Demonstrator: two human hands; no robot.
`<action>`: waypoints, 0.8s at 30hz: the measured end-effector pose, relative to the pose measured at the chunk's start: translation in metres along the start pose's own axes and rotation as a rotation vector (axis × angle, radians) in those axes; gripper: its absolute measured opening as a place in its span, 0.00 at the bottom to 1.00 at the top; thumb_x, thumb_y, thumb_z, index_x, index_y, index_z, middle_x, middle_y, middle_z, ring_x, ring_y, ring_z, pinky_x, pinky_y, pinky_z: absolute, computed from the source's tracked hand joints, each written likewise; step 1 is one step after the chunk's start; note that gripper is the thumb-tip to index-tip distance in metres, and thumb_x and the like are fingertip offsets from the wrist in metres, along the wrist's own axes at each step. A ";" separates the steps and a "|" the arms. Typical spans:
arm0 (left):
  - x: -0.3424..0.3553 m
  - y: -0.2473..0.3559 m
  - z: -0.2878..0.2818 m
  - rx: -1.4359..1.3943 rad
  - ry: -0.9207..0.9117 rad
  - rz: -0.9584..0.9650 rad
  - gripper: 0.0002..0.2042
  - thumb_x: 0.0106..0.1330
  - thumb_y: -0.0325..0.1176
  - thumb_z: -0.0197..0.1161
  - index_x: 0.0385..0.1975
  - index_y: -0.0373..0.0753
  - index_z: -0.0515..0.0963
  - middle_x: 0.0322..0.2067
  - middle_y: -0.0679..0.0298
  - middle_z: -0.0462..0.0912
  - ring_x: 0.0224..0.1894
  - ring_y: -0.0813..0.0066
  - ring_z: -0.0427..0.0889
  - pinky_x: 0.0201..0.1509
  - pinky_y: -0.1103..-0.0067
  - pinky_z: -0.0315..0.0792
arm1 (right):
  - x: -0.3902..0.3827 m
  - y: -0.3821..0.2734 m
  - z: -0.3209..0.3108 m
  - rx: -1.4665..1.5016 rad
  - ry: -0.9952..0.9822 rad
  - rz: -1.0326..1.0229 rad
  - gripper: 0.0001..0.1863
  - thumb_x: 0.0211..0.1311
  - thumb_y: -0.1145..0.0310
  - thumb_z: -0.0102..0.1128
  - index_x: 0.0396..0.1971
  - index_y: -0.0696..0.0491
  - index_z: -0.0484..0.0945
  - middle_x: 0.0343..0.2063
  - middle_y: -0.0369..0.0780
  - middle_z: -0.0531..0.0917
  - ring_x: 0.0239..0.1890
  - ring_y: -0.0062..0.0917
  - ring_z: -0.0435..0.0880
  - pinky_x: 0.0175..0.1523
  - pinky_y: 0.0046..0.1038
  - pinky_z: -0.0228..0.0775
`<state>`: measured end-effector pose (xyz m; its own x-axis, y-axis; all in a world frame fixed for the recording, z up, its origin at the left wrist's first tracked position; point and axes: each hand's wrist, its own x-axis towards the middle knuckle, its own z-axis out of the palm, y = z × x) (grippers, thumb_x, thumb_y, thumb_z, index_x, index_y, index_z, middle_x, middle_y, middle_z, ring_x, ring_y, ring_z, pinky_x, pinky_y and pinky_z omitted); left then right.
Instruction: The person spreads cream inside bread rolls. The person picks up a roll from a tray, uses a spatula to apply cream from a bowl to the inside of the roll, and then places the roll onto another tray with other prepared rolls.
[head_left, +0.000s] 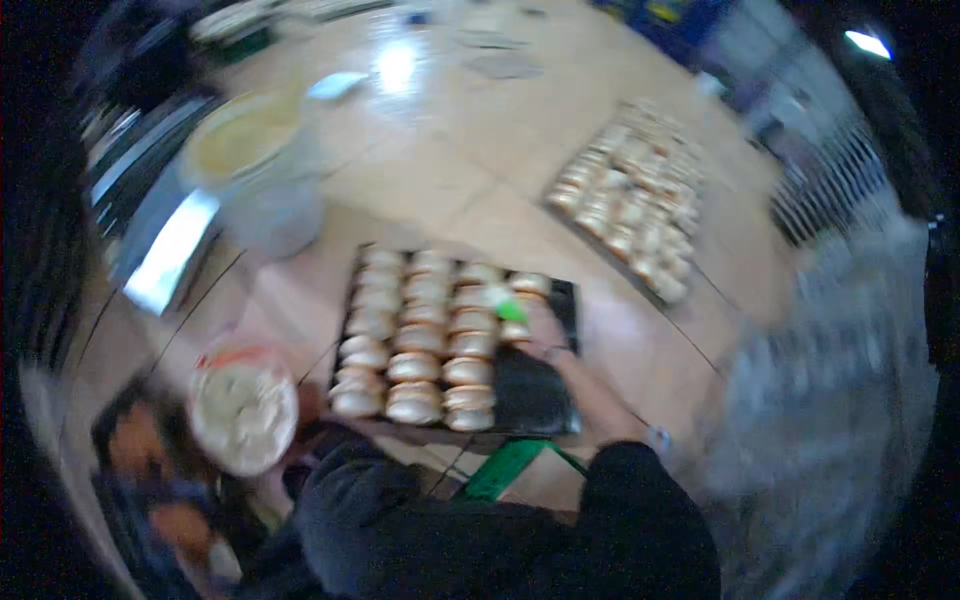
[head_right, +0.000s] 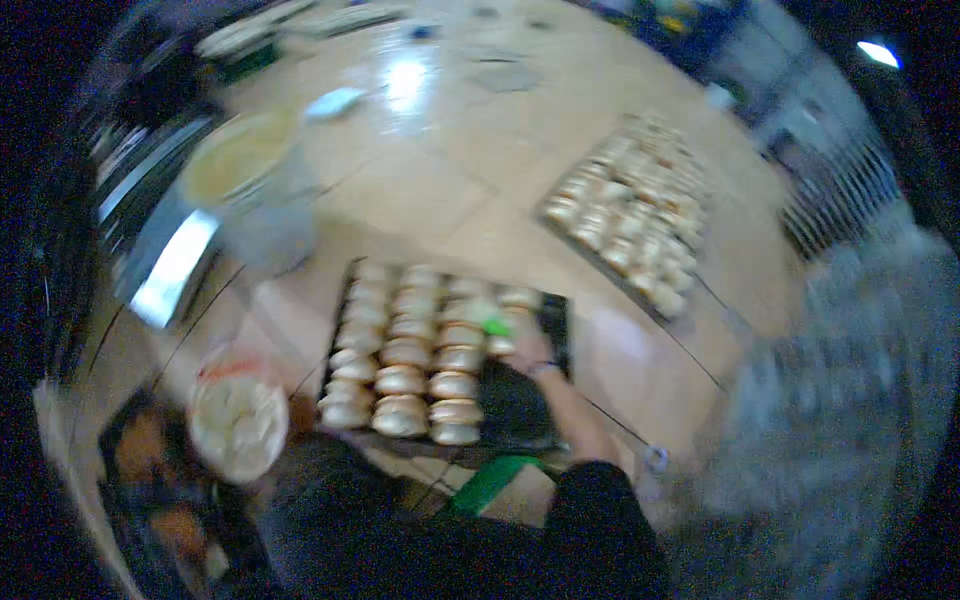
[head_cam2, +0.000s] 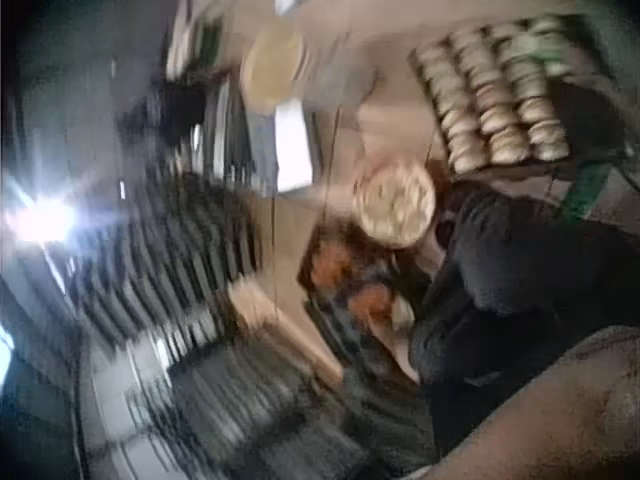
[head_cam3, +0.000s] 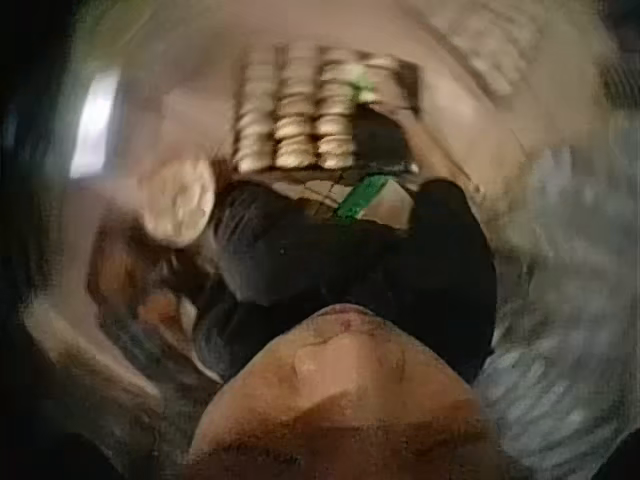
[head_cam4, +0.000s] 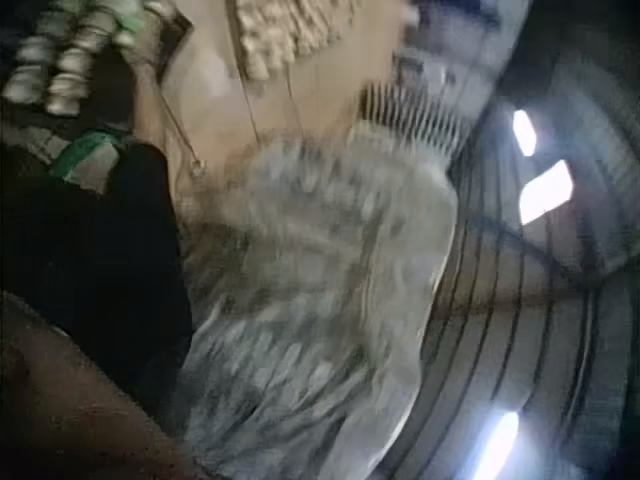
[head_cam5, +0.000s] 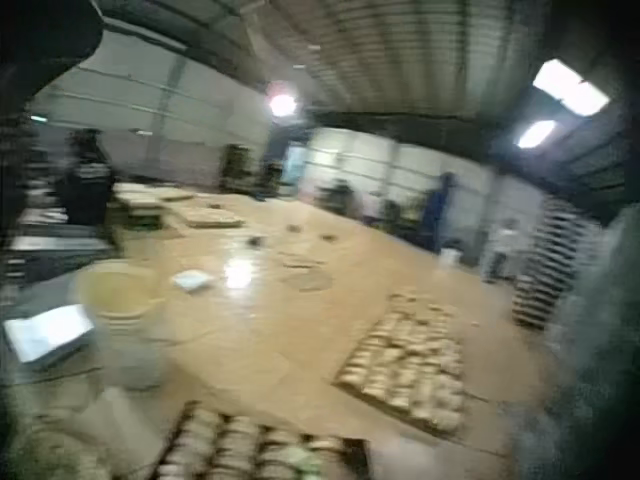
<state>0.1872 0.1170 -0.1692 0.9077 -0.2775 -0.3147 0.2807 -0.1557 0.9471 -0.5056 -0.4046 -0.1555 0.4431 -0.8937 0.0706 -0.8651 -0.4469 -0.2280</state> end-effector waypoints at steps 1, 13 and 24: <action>0.000 0.010 -0.023 -0.067 -0.003 0.015 0.20 0.56 0.32 0.65 0.49 0.35 0.72 0.44 0.60 0.78 0.44 0.65 0.79 0.47 0.72 0.75 | -0.004 -0.012 -0.017 0.057 -0.005 -0.045 0.38 0.38 0.51 0.69 0.53 0.51 0.70 0.46 0.47 0.77 0.49 0.42 0.76 0.55 0.38 0.69; -0.131 0.136 -0.097 -0.517 0.135 0.159 0.20 0.54 0.29 0.66 0.47 0.33 0.73 0.45 0.59 0.78 0.45 0.66 0.80 0.49 0.69 0.76 | 0.006 -0.054 0.014 0.385 0.295 -0.049 0.18 0.58 0.58 0.63 0.26 0.62 0.79 0.19 0.40 0.80 0.24 0.25 0.77 0.32 0.28 0.69; -0.213 0.232 0.041 0.648 -0.144 1.085 0.09 0.39 0.26 0.73 0.23 0.44 0.84 0.63 0.52 0.58 0.65 0.54 0.59 0.66 0.65 0.57 | 0.013 -0.508 -0.088 1.425 -0.988 -0.339 0.15 0.66 0.64 0.51 0.48 0.56 0.72 0.21 0.29 0.73 0.15 0.06 0.59 0.18 0.13 0.49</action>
<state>0.0465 0.1005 0.1152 0.5211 -0.6466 0.5571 -0.8227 -0.2067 0.5296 -0.0810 -0.1932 0.0470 0.9724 -0.1815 -0.1463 -0.0938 0.2698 -0.9583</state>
